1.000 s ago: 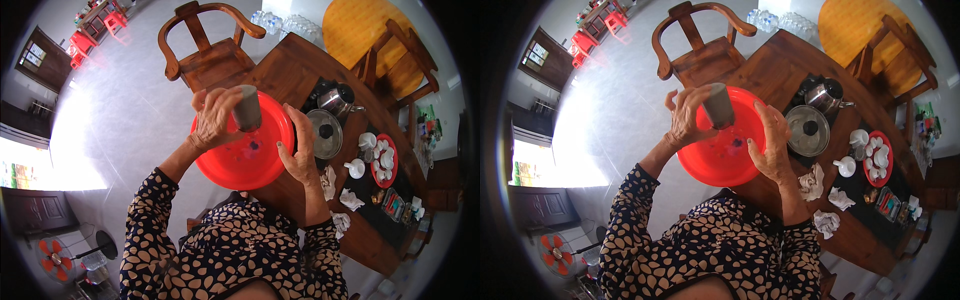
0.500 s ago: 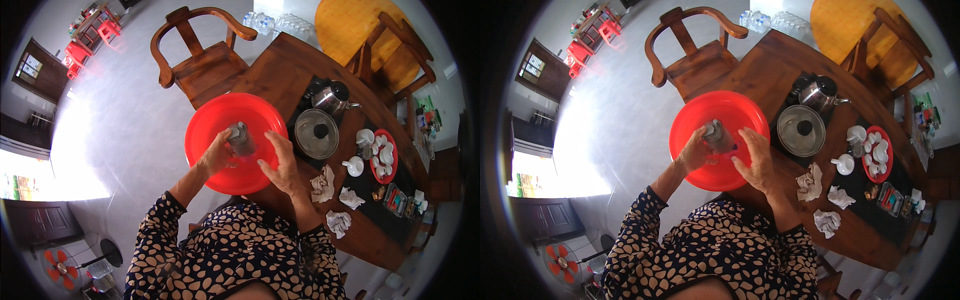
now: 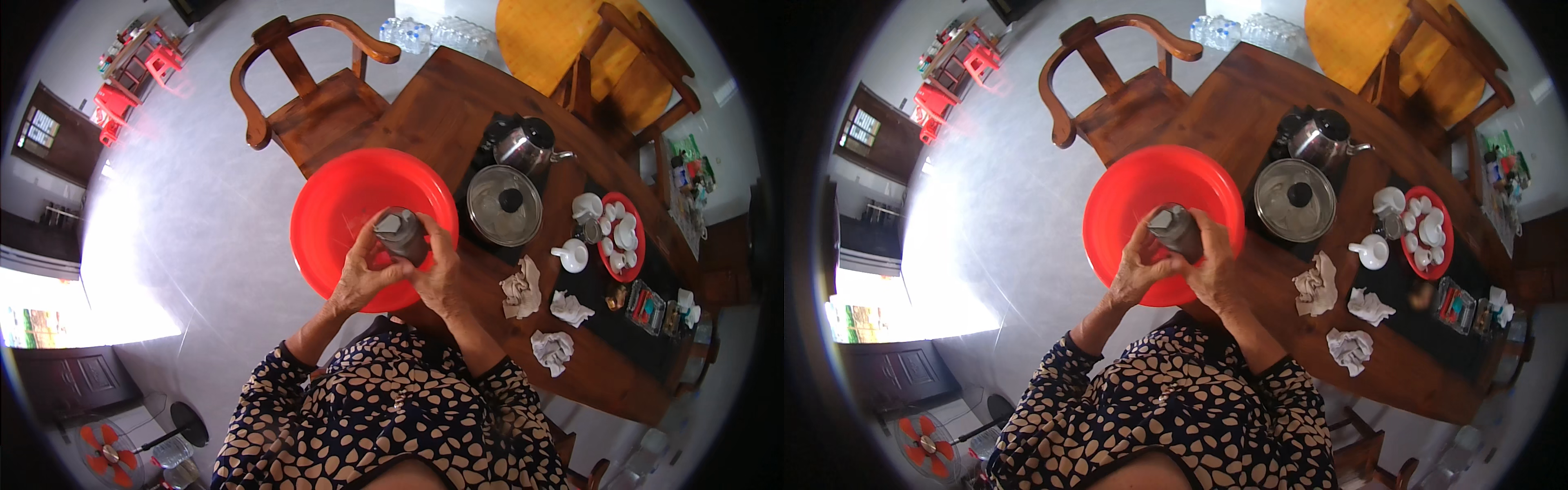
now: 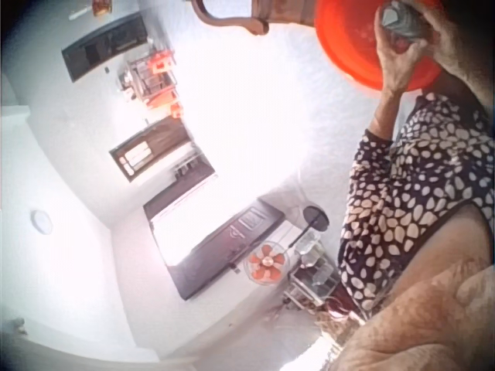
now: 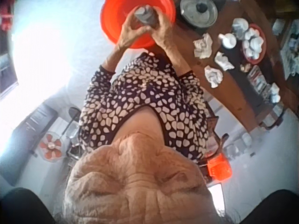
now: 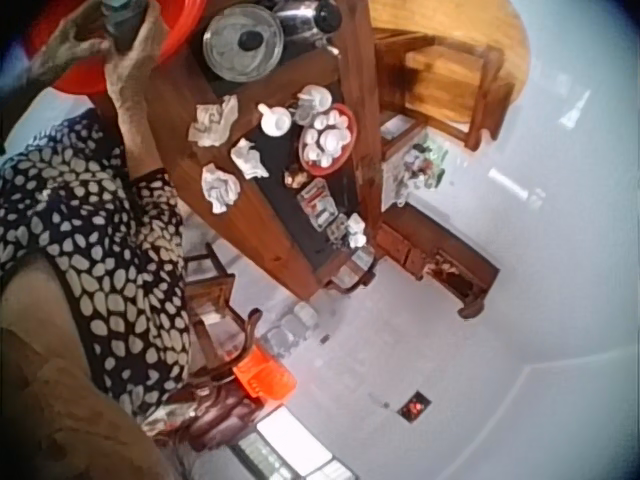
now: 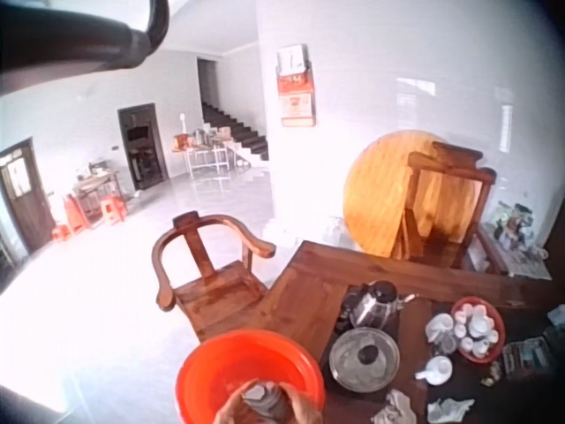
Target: The person wipes a small metal cup with a cloth, rinses it in a red basin, and dries it. They then wipe the wooden table surface and clean a dark ceramic teapot and a pair of chopsticks with the cloth, placing each item back on the table.
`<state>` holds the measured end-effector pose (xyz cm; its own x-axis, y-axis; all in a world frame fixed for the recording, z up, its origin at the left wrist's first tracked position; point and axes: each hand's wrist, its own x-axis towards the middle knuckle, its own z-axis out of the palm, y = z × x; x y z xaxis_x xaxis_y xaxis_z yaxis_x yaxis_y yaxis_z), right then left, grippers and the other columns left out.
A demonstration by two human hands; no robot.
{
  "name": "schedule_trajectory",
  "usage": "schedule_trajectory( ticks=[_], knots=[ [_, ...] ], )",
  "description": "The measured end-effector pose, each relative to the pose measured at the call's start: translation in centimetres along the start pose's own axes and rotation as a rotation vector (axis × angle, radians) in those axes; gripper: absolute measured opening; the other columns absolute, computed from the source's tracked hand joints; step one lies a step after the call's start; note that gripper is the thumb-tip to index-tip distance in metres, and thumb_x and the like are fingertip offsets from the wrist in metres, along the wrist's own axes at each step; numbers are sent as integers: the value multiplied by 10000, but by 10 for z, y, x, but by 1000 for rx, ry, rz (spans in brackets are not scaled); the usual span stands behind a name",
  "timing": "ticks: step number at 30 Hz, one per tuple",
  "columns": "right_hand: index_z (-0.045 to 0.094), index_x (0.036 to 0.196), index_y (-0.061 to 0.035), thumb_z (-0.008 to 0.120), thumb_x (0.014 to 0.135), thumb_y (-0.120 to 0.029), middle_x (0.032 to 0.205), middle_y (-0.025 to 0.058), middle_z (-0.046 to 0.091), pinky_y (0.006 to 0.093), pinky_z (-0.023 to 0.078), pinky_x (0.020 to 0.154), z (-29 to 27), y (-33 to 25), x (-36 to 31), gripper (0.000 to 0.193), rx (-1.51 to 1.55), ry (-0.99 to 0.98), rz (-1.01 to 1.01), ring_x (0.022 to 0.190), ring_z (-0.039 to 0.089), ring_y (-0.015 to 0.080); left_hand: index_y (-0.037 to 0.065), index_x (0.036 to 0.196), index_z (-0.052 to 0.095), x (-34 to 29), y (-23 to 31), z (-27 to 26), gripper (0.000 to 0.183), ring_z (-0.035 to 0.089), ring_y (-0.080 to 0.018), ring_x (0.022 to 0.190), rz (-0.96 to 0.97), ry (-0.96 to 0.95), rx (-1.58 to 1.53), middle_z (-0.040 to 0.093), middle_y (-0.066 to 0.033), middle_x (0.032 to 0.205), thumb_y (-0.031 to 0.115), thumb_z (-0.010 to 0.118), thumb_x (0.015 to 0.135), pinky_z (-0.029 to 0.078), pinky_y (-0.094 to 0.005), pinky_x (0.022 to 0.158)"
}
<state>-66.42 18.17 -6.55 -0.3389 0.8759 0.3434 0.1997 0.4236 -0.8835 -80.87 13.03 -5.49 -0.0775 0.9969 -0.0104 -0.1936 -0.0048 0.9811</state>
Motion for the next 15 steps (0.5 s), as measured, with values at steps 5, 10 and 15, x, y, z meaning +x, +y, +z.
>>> schedule_trajectory(
  ticks=[5, 10, 15],
  knots=[
    [397, 1354, -27, 742, 699, -20, 1259, 201, 496, 426, 436, 942, -11, -1, -10, 740, 43, -80, -197, 1117, 503, 366, 46, 1353, 427, 7, -15, -2, 579, 529, -216, 1168, 7, 131, -309, 538, -83, 1284, 100, 644, 819, 441, -381, 994],
    [579, 1155, -38, 699, 737, -81, 1272, 178, 504, 418, 406, 956, -72, 39, -63, 437, -362, 27, -86, 1129, 495, 346, 53, 1351, 414, 9, -20, -26, 634, 557, -289, 1122, -152, 77, -708, 551, -144, 1231, 294, 614, 800, 462, -425, 969],
    [573, 1164, -79, 685, 701, -164, 1291, 187, 469, 514, 403, 905, -148, 111, -115, 484, -1011, 113, 188, 1107, 478, 387, 51, 1359, 397, 18, 7, -7, 709, 570, -299, 1089, -188, -99, -725, 547, -170, 1227, 281, 639, 733, 482, -422, 938]
  ],
)
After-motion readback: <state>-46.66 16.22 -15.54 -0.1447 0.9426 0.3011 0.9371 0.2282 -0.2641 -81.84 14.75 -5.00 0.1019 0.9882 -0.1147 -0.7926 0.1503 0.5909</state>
